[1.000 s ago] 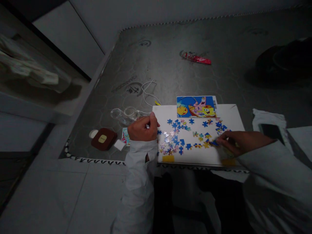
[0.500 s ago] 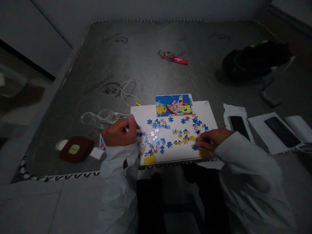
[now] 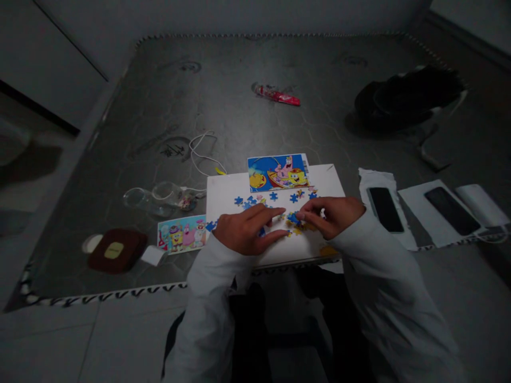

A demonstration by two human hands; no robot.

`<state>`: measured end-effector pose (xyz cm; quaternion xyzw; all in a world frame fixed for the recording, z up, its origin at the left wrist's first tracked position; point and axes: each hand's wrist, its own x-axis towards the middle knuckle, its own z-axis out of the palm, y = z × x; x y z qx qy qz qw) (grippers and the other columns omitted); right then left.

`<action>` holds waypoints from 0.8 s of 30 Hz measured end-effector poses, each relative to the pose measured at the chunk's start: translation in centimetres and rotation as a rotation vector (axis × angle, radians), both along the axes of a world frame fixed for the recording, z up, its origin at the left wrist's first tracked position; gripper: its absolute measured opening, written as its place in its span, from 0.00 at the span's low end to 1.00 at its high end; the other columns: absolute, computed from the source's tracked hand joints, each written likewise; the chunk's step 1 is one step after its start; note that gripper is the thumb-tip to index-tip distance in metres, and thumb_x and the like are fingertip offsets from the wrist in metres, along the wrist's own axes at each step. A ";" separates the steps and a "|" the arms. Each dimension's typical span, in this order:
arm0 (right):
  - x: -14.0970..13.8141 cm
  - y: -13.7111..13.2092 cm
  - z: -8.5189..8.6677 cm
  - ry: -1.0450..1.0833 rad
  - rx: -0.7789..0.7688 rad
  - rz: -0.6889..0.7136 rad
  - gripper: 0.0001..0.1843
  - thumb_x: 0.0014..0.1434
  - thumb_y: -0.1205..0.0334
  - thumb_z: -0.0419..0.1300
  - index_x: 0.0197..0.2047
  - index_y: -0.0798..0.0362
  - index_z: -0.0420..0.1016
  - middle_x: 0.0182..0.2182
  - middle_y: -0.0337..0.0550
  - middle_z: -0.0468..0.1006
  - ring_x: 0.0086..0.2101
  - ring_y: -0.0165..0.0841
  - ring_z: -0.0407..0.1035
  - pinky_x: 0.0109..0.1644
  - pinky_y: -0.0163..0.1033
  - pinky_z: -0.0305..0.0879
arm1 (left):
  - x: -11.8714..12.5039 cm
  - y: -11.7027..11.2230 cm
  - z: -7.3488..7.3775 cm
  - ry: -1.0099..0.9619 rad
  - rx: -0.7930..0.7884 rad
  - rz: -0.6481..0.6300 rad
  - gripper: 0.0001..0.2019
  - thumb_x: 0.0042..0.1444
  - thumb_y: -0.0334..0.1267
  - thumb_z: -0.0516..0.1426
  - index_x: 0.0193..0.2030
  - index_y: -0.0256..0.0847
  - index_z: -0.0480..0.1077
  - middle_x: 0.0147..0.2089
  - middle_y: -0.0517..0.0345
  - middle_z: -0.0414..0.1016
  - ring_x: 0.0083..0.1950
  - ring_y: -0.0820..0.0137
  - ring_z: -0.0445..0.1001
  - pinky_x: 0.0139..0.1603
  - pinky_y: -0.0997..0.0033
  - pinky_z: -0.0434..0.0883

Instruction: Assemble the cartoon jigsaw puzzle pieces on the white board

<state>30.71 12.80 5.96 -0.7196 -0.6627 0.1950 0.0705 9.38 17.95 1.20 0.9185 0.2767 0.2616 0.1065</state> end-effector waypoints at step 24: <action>2.0 0.6 -0.7 -0.299 -0.249 -0.101 0.20 0.59 0.45 0.53 0.38 0.48 0.80 0.33 0.45 0.81 0.31 0.38 0.72 0.30 0.38 0.58 | -0.7 0.4 -0.2 0.299 -0.275 0.202 0.16 0.55 0.52 0.59 0.47 0.49 0.76 0.36 0.60 0.80 0.35 0.69 0.76 0.28 0.75 0.61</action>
